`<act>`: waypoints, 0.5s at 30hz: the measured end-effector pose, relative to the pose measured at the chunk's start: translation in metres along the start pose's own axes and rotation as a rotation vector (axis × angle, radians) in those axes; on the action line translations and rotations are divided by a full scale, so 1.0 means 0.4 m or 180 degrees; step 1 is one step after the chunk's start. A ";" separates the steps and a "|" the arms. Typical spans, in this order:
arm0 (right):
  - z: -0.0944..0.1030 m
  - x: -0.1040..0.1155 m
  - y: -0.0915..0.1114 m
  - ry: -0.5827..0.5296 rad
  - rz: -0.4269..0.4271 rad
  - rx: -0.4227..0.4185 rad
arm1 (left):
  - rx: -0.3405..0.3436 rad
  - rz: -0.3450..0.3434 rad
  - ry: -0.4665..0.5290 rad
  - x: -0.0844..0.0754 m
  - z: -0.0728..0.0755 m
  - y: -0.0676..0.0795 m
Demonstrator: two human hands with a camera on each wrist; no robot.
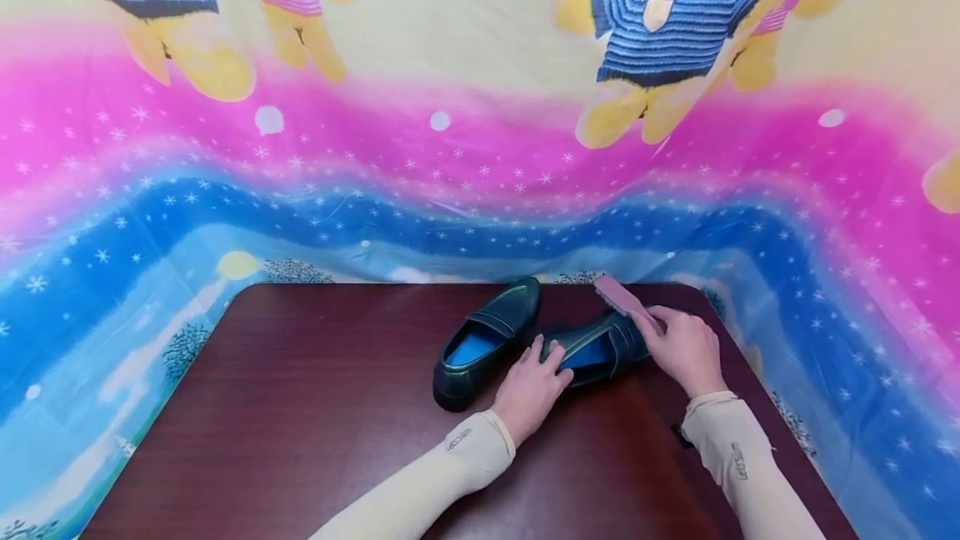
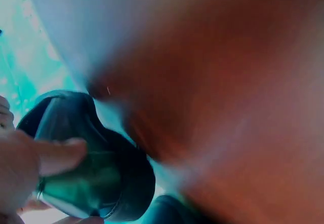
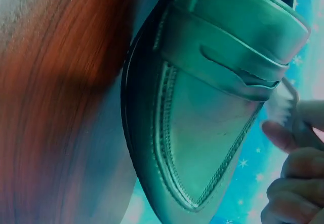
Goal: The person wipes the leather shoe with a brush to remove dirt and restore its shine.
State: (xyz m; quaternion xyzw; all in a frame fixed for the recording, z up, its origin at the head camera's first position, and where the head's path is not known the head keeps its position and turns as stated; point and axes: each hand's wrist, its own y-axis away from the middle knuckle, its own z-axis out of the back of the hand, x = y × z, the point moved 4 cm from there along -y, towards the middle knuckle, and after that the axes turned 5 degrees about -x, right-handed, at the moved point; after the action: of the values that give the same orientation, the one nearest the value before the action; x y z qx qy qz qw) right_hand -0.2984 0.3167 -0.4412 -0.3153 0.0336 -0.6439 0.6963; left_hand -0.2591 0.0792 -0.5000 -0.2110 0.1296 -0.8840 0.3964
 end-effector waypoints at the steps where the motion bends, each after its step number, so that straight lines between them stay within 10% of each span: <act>1: -0.003 0.001 0.002 -0.0023 0.0020 0.0036 | -0.0058 -0.0016 0.0056 -0.001 0.002 0.009; 10: -0.030 -0.002 0.027 -0.0181 0.0077 0.0045 | -0.0515 -0.0062 0.0680 -0.012 0.022 0.068; 15: -0.029 0.002 0.031 -0.0162 0.0096 0.0060 | -0.0610 0.0641 0.1513 0.017 0.034 0.080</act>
State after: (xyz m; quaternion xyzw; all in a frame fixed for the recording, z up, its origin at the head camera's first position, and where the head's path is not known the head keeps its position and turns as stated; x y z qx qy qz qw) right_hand -0.2926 0.3111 -0.4563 -0.3244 0.0146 -0.6255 0.7095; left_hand -0.2359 0.0523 -0.4988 -0.0203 0.3225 -0.8486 0.4190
